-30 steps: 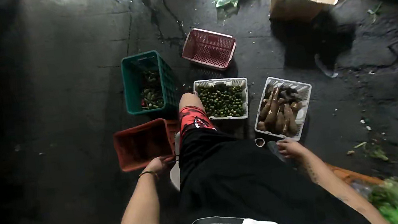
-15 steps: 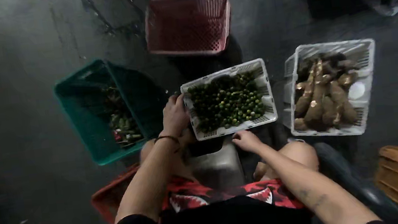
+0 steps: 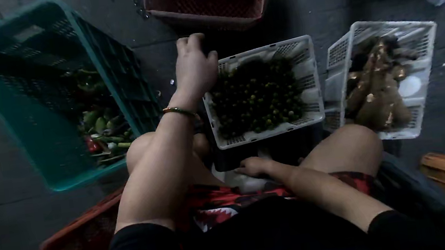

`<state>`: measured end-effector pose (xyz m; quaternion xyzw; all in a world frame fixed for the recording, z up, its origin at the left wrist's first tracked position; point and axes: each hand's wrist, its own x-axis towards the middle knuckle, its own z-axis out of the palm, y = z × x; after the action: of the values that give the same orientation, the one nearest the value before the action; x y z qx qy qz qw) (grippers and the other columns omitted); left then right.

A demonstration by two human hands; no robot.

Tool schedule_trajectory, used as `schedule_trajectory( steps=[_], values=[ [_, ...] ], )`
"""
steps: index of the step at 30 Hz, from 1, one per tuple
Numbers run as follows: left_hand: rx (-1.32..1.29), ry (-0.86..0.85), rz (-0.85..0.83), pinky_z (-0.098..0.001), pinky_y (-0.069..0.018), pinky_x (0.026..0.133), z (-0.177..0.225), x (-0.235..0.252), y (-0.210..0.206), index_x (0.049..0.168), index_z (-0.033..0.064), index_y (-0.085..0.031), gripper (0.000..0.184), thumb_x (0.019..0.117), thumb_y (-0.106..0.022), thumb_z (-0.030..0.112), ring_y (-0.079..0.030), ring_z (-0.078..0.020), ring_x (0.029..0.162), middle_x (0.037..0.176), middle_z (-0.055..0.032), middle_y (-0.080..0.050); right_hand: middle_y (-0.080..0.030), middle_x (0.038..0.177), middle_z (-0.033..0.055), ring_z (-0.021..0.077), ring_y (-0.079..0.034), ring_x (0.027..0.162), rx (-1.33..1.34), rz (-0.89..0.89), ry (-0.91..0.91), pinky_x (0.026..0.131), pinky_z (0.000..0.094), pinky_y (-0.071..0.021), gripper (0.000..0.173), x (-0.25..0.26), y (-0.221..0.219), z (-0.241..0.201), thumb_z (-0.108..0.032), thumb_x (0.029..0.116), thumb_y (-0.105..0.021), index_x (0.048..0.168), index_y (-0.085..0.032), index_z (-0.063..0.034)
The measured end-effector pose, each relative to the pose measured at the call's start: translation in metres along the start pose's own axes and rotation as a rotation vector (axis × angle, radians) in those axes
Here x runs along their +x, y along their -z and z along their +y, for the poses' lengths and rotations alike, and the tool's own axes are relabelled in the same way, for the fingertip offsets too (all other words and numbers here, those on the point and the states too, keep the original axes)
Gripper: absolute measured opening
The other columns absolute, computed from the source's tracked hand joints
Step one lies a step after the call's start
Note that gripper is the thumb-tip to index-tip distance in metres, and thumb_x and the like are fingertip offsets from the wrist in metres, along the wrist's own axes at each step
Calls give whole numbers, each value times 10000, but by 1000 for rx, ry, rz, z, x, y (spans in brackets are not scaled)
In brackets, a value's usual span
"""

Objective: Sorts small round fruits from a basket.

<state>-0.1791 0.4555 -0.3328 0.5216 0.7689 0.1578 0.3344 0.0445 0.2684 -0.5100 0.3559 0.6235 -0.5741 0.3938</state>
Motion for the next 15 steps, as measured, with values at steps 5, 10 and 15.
schedule_trajectory(
  steps=[5, 10, 15],
  values=[
    [105, -140, -12, -538, -485, 1051, 8, -12, -32, 1459, 146, -535, 496, 991, -593, 299, -547, -316, 1322, 1542, -137, -448, -607, 1369, 270, 427, -555, 1322, -163, -57, -121, 1064, 676, -418, 589, -5, 4, -35, -461, 1083, -398, 1276, -658, 31],
    [229, -180, -40, -561, -497, 1020, 9, -5, -52, 1462, 127, -533, 493, 1002, -589, 295, -568, -358, 1287, 1550, -163, -440, -613, 1358, 273, 434, -575, 1297, -36, -42, 68, 1069, 671, -426, 633, 20, -8, -49, -531, 1066, -435, 1344, -615, 8],
    [292, -192, -97, -581, -486, 1048, -16, 17, -48, 1443, 136, -555, 454, 1013, -601, 273, -552, -362, 1315, 1544, -149, -460, -653, 1298, 251, 418, -607, 1256, 117, -14, -9, 1035, 669, -463, 655, 28, -7, -41, -567, 1058, -401, 1244, -675, -1]
  ],
)
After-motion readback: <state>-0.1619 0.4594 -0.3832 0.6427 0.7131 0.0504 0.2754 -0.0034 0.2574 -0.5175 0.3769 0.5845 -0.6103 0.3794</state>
